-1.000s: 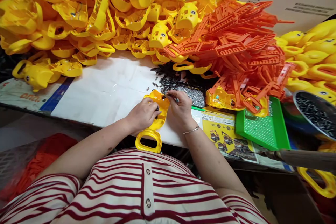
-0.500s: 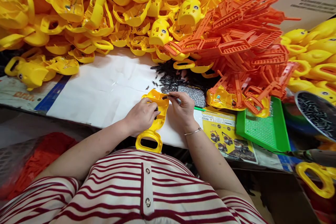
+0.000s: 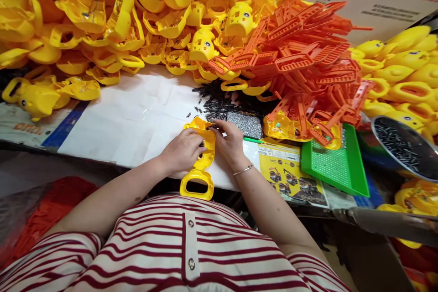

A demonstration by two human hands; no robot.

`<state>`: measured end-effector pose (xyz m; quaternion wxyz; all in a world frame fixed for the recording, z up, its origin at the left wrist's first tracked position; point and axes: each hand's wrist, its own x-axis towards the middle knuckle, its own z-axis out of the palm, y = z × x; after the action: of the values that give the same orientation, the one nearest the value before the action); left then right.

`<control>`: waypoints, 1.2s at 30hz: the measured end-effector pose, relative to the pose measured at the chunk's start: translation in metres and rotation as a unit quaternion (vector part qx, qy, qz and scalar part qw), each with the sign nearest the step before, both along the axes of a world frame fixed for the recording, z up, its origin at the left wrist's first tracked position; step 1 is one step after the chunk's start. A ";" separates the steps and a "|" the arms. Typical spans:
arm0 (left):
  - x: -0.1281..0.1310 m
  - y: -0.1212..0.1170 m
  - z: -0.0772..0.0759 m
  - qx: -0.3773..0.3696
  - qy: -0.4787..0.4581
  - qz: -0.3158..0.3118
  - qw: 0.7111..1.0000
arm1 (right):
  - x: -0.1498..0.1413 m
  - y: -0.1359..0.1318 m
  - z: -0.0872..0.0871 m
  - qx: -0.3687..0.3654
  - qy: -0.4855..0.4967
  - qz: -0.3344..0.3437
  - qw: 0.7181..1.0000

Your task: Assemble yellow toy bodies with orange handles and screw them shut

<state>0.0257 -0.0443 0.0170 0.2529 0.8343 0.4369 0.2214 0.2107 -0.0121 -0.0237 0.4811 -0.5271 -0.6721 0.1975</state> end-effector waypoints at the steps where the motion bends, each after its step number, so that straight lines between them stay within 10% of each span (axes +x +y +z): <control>1: -0.002 0.001 0.002 -0.004 -0.036 0.011 0.999 | 0.000 -0.001 0.001 0.015 -0.024 0.008 1.000; 9: -0.011 0.038 0.020 0.084 -0.118 0.220 0.965 | -0.008 -0.001 0.003 0.061 -0.118 0.022 0.991; 25: -0.007 0.045 0.024 0.097 0.175 0.144 0.969 | -0.018 0.000 0.004 0.138 -0.220 0.040 0.965; 36: -0.011 0.049 0.005 0.045 0.096 0.138 0.985 | -0.028 0.008 0.015 0.014 -0.143 0.012 0.989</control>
<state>0.0149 0.0049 0.0217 0.1393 0.7940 0.5596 0.1926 0.1829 -0.0039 -0.0087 0.3850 -0.5350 -0.7431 0.1159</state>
